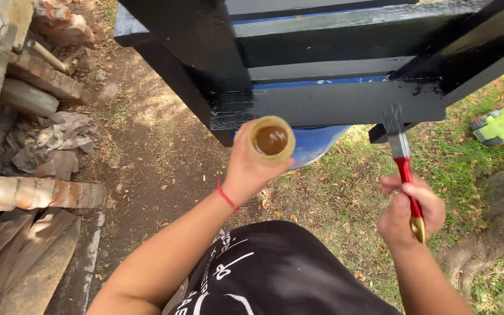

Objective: Applying black paint to a wooden structure using a paintbrush.

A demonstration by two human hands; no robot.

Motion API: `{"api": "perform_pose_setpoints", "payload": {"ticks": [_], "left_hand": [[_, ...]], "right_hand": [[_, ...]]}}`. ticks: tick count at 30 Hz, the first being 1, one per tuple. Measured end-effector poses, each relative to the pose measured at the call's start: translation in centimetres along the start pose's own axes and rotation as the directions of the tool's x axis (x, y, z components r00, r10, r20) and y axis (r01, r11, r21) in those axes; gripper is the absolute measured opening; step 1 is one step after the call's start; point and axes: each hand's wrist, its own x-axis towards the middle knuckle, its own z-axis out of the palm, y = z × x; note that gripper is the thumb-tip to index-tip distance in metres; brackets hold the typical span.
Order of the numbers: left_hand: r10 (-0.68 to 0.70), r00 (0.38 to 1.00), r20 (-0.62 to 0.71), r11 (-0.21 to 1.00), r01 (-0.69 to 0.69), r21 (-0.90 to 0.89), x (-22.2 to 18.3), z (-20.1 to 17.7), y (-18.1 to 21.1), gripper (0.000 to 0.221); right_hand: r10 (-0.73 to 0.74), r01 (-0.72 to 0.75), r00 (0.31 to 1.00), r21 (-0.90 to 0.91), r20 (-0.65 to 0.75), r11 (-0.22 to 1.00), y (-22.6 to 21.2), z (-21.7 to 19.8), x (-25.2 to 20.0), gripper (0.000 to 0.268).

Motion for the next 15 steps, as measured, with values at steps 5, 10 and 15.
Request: {"api": "perform_pose_setpoints", "payload": {"ticks": [5, 10, 15], "left_hand": [[-0.067, 0.983, 0.168, 0.995, 0.079, -0.065, -0.9, 3.7, 2.7, 0.078], [0.100, 0.898, 0.429, 0.991, -0.052, -0.122, -2.4, 8.3, 5.4, 0.073], [0.253, 0.840, 0.479, 0.968, -0.221, -0.123, -1.9, 10.6, 8.0, 0.066]], "right_hand": [[0.472, -0.457, 0.879, 0.164, -0.067, 0.874, -6.3, 4.1, 0.5, 0.013], [0.883, -0.627, 0.459, 0.666, -0.102, 0.403, -5.2, 5.5, -0.3, 0.035], [0.931, -0.539, 0.354, 0.794, -0.088, 0.280, -7.4, 5.7, 3.1, 0.039]]}}
